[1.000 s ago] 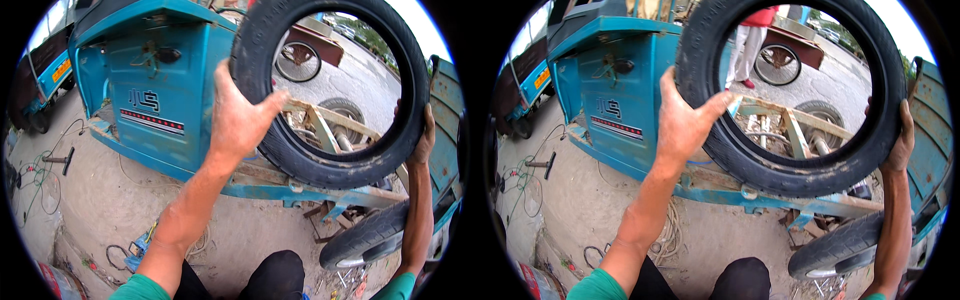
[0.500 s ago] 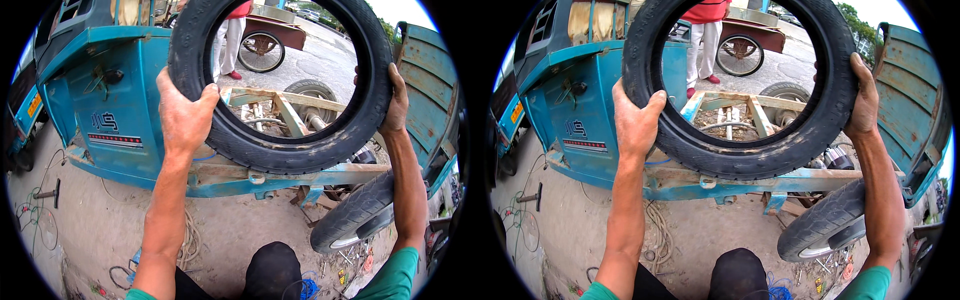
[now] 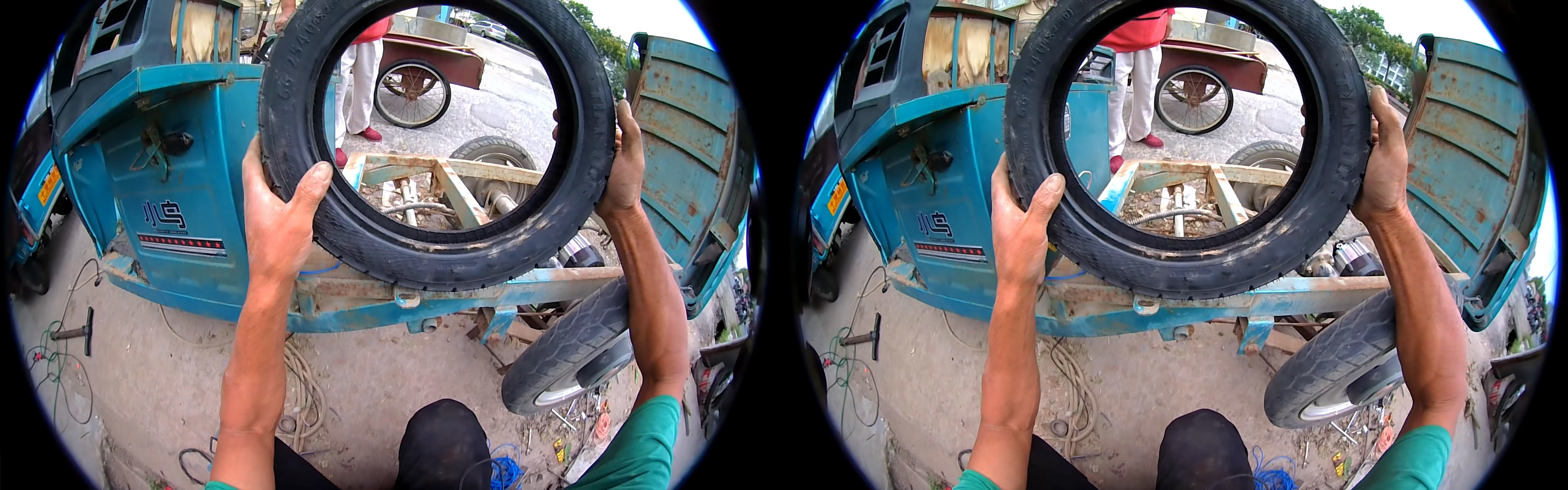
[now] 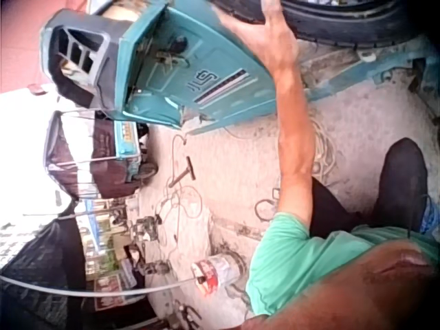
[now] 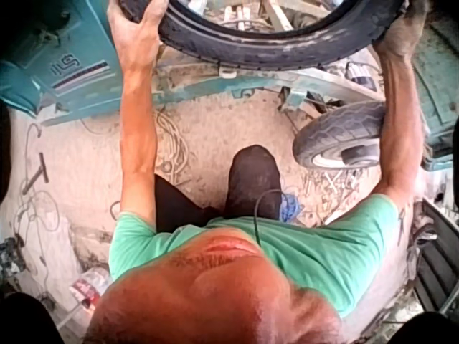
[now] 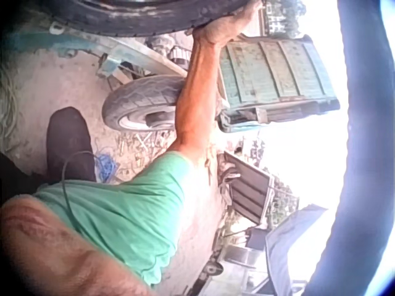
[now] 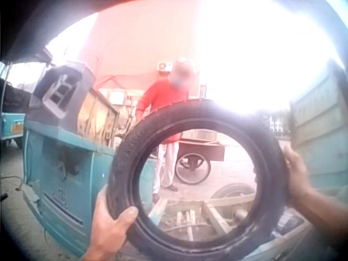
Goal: The person works on the wiring of a teal three-wheeled vehicle, stripping and twisting wires, then inspects a tire before returning to the wiring.
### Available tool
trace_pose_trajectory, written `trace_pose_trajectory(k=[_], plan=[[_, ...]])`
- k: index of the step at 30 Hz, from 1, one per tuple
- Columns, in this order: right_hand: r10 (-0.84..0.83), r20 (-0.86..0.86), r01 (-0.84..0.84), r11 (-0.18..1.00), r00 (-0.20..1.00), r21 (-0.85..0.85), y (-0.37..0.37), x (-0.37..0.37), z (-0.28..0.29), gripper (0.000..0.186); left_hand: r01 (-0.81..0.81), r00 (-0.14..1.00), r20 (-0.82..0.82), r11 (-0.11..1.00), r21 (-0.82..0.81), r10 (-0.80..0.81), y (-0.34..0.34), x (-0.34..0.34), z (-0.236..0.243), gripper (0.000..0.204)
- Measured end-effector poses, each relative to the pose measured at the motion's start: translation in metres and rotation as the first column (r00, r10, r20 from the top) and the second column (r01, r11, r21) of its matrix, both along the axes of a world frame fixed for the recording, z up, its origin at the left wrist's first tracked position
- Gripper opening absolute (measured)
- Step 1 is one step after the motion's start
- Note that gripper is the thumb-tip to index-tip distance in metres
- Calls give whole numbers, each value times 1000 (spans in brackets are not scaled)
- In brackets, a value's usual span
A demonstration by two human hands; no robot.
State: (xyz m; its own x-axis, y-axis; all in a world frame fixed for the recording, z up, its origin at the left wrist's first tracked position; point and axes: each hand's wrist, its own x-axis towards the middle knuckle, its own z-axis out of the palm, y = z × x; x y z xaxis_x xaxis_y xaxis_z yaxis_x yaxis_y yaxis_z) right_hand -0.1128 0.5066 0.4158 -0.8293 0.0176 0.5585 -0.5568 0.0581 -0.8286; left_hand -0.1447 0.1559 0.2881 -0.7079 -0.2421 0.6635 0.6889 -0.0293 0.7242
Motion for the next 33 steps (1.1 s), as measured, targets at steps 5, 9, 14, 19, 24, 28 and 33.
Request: trace_pose_trajectory(k=[5,9,14,19,24,28,33], plan=[[-18,42,20,999,999,-31,1,-6,-3,64,390,894,65,843,371,-442,5,-1,7,50],[10,-115,-29,987,993,-159,6,-1,10,64,471,805,-81,550,690,-587,16,-15,28,42],[-189,219,243,936,957,-255,42,-22,21,68,599,746,-305,396,696,-592,30,-52,48,48],[408,486,-125,849,773,-513,44,-14,18,72,729,548,-210,339,594,-810,14,-96,5,55],[217,503,-83,958,837,-275,41,-12,13,52,621,526,49,422,661,-849,15,-63,12,49],[140,499,-70,985,855,-157,47,-12,13,48,627,458,267,521,579,-848,10,-57,2,46],[46,499,8,994,865,-105,35,-16,9,51,526,529,338,613,590,-778,9,-47,3,40]])
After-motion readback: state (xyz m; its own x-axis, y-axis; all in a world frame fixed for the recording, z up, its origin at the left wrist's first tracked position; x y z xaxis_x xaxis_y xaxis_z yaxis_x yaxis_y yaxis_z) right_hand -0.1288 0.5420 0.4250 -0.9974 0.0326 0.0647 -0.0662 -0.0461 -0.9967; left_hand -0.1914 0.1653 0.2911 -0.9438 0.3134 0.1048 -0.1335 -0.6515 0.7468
